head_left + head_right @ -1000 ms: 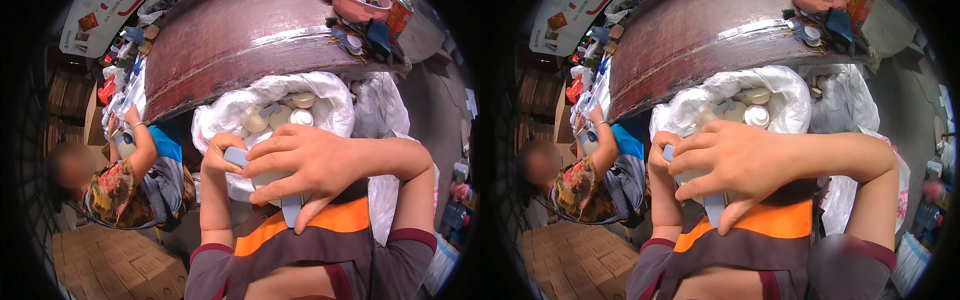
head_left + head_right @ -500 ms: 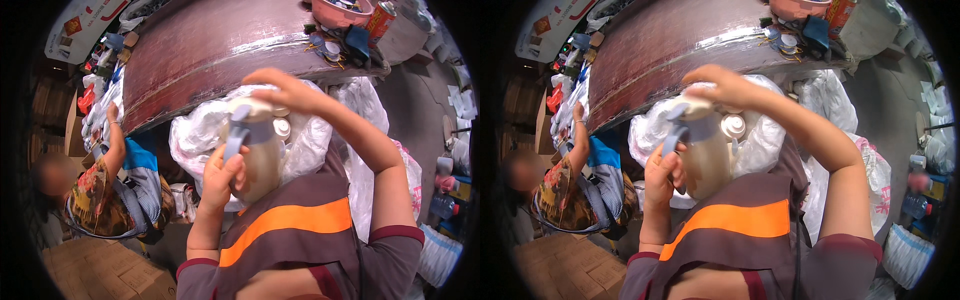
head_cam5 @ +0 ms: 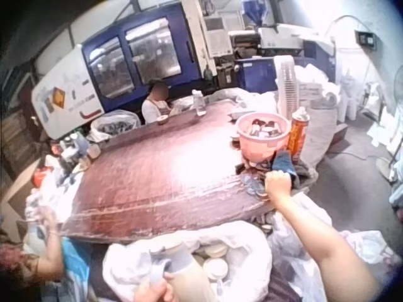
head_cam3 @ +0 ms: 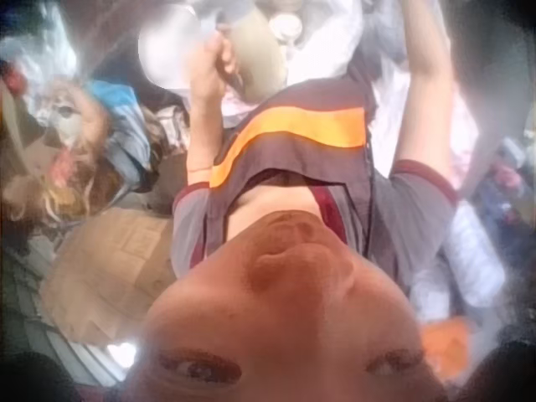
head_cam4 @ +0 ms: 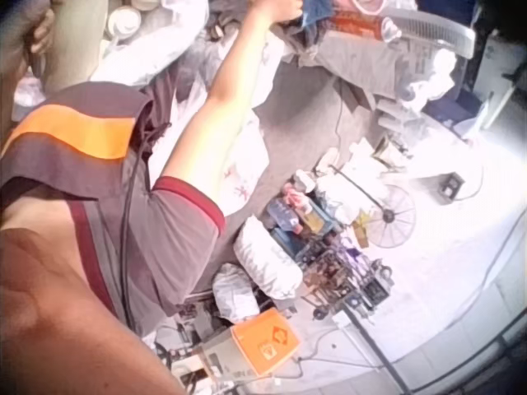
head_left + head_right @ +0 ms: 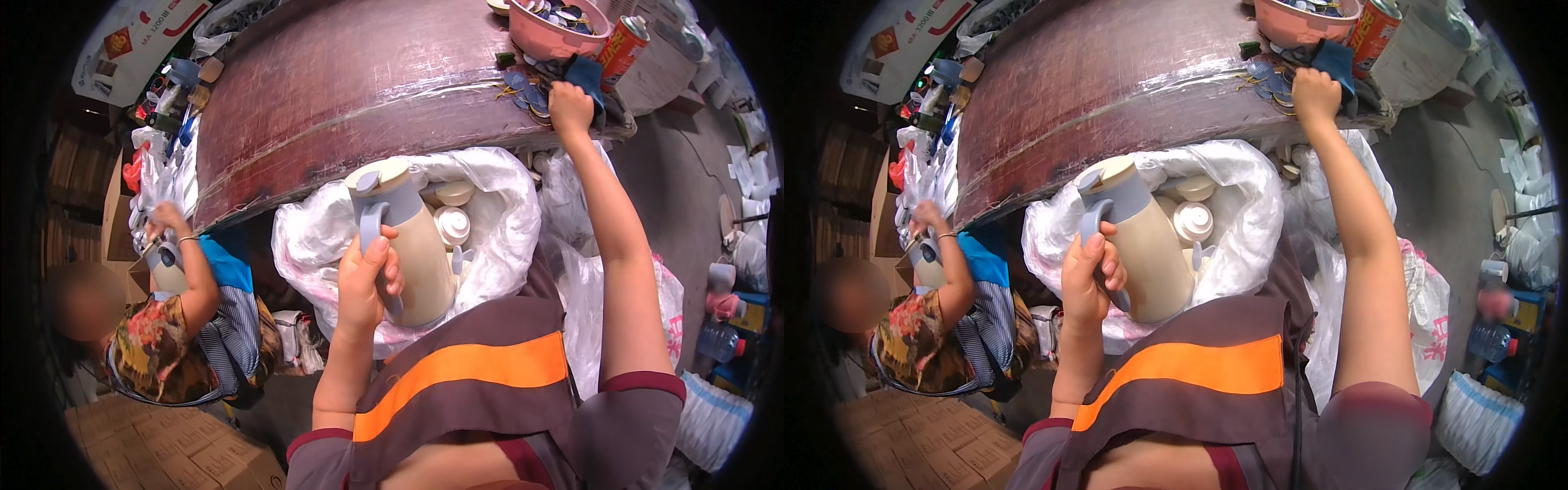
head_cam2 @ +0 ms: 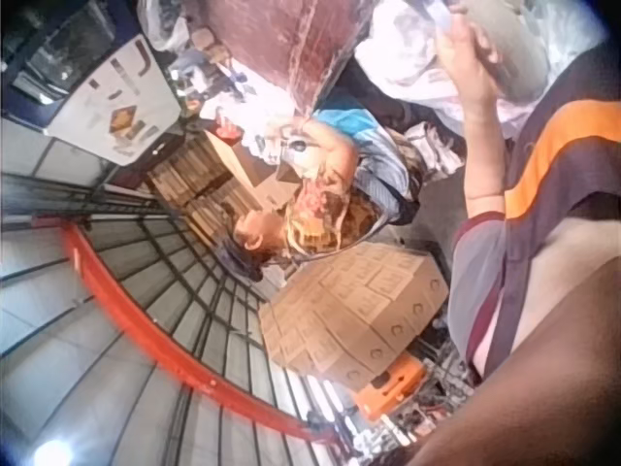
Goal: The person assembles beige kettles by attaching handles and lids, then securing them with rubber bands. They repeatedly pick up kettle bodies, fit components, and place finished units on the table. A coworker is visible across the table handling similar items.
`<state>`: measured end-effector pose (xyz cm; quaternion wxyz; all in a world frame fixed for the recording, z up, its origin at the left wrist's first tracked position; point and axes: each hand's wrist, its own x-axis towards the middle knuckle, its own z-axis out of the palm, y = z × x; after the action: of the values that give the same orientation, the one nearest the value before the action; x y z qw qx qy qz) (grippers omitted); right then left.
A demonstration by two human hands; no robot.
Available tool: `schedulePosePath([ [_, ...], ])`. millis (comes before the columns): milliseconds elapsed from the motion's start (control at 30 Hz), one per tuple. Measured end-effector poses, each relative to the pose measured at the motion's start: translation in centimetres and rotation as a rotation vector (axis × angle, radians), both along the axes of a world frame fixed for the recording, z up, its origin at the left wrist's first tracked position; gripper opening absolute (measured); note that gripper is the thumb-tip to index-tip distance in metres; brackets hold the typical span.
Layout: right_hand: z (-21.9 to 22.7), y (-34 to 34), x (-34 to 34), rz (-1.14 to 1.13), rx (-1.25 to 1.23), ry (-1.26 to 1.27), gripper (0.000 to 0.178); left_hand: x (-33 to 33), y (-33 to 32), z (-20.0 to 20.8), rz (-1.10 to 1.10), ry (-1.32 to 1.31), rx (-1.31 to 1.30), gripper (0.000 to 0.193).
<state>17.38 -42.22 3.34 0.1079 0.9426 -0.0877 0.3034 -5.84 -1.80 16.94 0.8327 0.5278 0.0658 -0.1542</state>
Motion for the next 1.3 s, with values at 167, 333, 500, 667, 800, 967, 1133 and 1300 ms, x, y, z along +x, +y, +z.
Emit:
schedulePosePath([
  [167,3.9,0.6,1.5,0.153,0.901,-0.289,0.029,-0.2,-0.4,-0.5,0.123,-0.027,-0.048,0.040],
  [333,5.8,4.5,-0.5,0.511,1.778,-0.173,0.028,-0.8,-0.5,-1.2,0.312,0.014,-0.017,0.044],
  [500,7.3,13.3,-9.3,0.765,1.853,0.412,0.021,-1.0,0.3,-1.1,0.227,0.089,-0.048,0.037],
  [667,9.2,18.7,-14.9,0.706,1.105,0.828,0.027,-0.8,1.5,-0.8,0.212,0.082,-0.052,0.039],
  [800,14.1,19.8,-17.4,0.751,1.286,1.158,0.026,-0.9,2.3,-1.4,0.269,0.080,-0.128,0.039],
  [967,13.6,23.0,-17.7,0.854,0.996,0.972,0.028,0.0,1.9,-0.4,0.081,0.174,-0.053,0.035],
  [1133,13.3,24.4,-18.6,0.874,1.299,0.927,0.027,0.0,2.4,-0.5,0.124,0.174,-0.042,0.028],
  [1300,11.4,25.2,-20.3,0.867,1.478,0.745,0.026,-0.1,2.6,-0.3,0.078,0.196,-0.002,0.027],
])
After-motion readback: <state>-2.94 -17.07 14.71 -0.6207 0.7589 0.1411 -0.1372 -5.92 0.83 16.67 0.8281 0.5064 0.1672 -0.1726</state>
